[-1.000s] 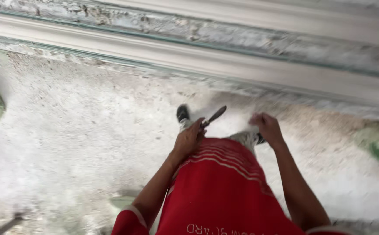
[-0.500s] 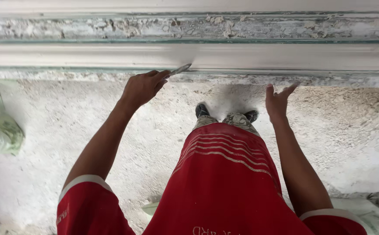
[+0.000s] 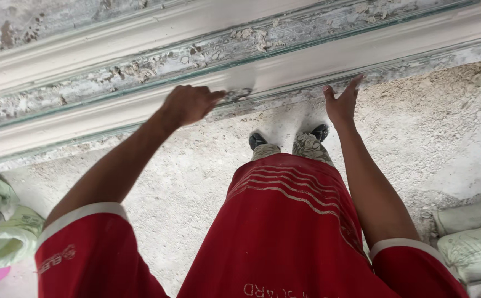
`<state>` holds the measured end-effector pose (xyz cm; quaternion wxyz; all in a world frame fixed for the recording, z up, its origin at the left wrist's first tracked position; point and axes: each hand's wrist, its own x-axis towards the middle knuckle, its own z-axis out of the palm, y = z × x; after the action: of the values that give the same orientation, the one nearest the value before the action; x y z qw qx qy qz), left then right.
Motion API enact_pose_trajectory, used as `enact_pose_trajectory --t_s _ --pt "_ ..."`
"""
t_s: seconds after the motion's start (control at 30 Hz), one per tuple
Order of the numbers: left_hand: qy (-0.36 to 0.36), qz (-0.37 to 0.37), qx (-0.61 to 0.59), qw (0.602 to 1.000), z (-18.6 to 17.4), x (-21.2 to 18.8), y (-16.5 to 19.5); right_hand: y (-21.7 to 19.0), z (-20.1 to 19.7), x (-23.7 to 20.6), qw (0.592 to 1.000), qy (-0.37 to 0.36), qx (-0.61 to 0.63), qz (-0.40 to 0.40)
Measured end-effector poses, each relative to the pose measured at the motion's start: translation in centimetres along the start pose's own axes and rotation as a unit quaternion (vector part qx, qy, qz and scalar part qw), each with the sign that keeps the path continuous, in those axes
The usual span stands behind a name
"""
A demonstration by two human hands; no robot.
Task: The person uses a small flat scraper to remove dried plaster residue from the grooved surface of decorative molding pieces laid on a work surface. They work along the lengths of the moldings section by section, steadying each piece with the other hand and brushing loosened debris away as they go.
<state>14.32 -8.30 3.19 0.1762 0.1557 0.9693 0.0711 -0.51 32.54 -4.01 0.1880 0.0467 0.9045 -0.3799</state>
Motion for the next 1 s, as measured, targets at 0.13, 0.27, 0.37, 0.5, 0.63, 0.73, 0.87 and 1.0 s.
enact_pose_trajectory --t_s 0.13,0.27,0.37,0.5,0.63,0.73,0.87,1.0 --pt "0.030 0.026 -0.001 0.999 -0.1 -0.9 -0.4 0.2 -0.3 -0.1 0.999 0.021 -0.002 -0.035" --pt "-0.031 0.004 0.038 0.999 -2.9 -4.1 -0.9 0.5 0.0 0.1 0.998 0.038 0.032 -0.046" --pt "-0.086 -0.029 0.048 0.995 -3.7 -1.2 2.2 0.3 0.0 0.3 0.999 0.020 0.035 -0.005" --pt "0.085 0.038 0.073 0.993 -1.7 7.4 8.1 0.0 -0.4 0.1 1.000 -0.002 0.028 0.007" --pt "-0.017 0.030 0.050 0.998 -0.2 7.4 6.4 0.0 -1.1 -0.3 0.998 0.019 0.032 -0.053" --pt "0.035 0.069 0.019 0.997 -0.6 0.0 1.2 0.1 -1.1 -0.5 0.997 0.023 0.038 -0.058" --pt "0.008 0.066 0.128 0.990 -1.2 -11.0 -4.3 0.0 -0.9 -0.5 0.996 0.025 0.056 -0.072" --pt "-0.003 0.106 0.251 0.962 0.9 -10.3 -2.5 0.1 -0.8 -0.3 0.997 0.034 0.015 -0.071"
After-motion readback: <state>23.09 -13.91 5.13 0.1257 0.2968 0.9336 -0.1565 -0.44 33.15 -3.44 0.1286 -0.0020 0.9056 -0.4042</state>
